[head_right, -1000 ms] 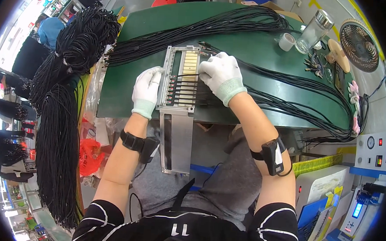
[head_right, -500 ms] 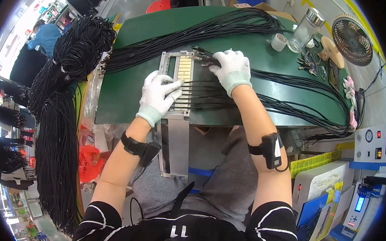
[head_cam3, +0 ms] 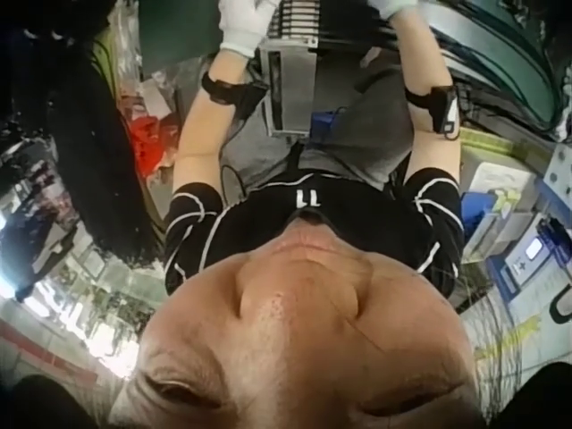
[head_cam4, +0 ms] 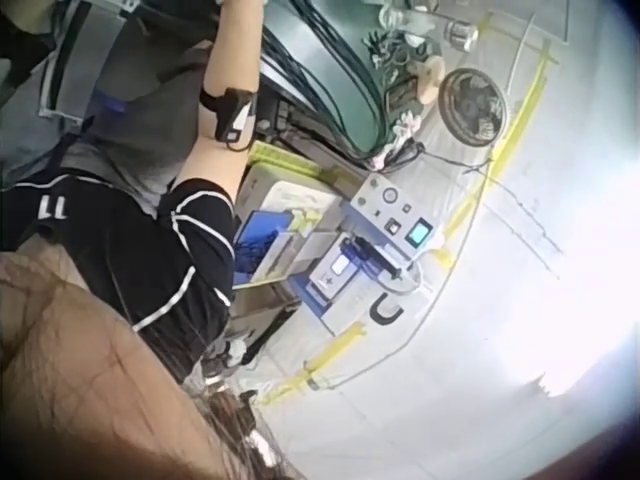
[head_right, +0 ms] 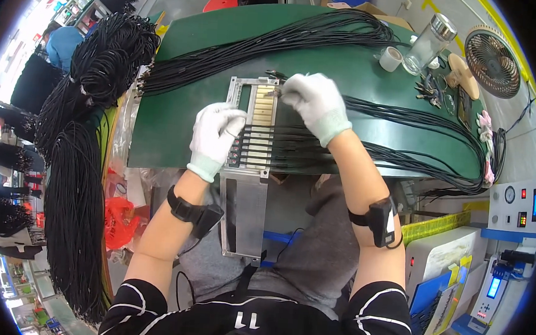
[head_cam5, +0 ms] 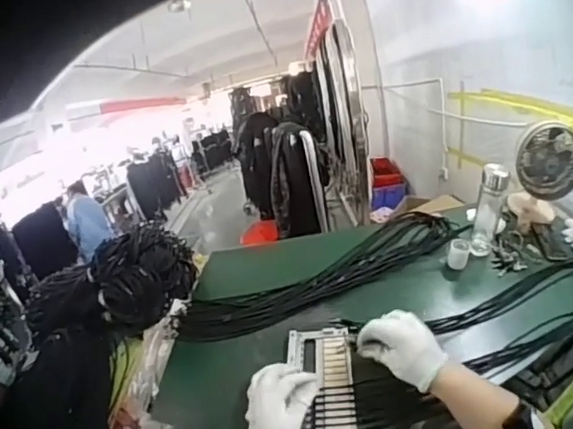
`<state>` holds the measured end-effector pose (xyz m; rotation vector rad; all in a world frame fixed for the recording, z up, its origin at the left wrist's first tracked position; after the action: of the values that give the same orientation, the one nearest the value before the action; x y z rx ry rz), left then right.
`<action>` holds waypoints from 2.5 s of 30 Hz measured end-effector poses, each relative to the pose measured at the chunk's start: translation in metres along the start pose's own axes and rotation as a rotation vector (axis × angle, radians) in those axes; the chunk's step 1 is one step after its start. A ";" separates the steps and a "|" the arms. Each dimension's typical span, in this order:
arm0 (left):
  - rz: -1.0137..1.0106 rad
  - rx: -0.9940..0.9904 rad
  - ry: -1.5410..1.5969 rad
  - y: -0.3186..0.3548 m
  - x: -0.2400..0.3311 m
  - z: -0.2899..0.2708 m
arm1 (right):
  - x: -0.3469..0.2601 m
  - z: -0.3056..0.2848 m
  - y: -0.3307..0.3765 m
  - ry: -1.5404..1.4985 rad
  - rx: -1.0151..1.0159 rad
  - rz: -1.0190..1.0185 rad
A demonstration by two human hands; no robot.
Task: The person inserts several black cables into a metal jig one by one and aligns the connectors. Then, they transfer the jig to a machine, press a button, and return to the table to organize more cables.
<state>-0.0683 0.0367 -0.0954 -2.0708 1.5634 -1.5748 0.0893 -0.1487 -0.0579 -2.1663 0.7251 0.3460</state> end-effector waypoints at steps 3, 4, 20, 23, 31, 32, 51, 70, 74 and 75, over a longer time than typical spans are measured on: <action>0.129 0.050 0.015 -0.008 0.003 0.004 | -0.022 0.012 0.009 -0.210 -0.030 -0.068; 0.196 0.073 0.024 -0.009 0.004 0.005 | -0.030 0.019 0.012 -0.268 -0.031 -0.133; -0.011 0.165 -0.046 -0.009 -0.027 0.003 | -0.007 0.009 0.016 -0.053 -0.190 -0.087; -0.015 0.132 -0.015 -0.009 -0.029 0.003 | -0.006 0.008 0.016 0.023 -0.208 -0.072; -0.041 0.081 -0.006 -0.009 -0.029 0.002 | -0.013 0.007 0.017 0.048 -0.160 -0.169; -0.031 0.087 -0.005 -0.009 -0.027 0.002 | -0.014 0.005 0.017 0.046 -0.164 -0.170; -0.049 -0.047 0.013 -0.006 -0.013 0.005 | -0.013 0.016 0.020 0.021 -0.180 -0.123; 0.061 -0.044 -0.022 -0.010 -0.008 0.011 | -0.010 0.015 0.008 -0.055 -0.011 -0.199; 0.124 -0.037 0.040 -0.013 -0.003 0.006 | -0.039 0.022 0.012 -0.177 -0.043 -0.222; 0.128 -0.035 0.065 -0.013 -0.003 0.004 | -0.036 0.022 0.012 -0.210 -0.078 -0.173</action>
<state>-0.0564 0.0429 -0.0911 -1.9124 1.7192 -1.5958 0.0532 -0.1238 -0.0620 -2.2063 0.4108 0.5086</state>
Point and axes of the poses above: each hand's wrist, its own y-axis away from the middle knuckle, its own z-axis out of the palm, x = y × z, the point moved 1 cm from there along -y, towards the middle knuckle, and after that the axes turned 14 degrees about x, right-handed, at the moved point
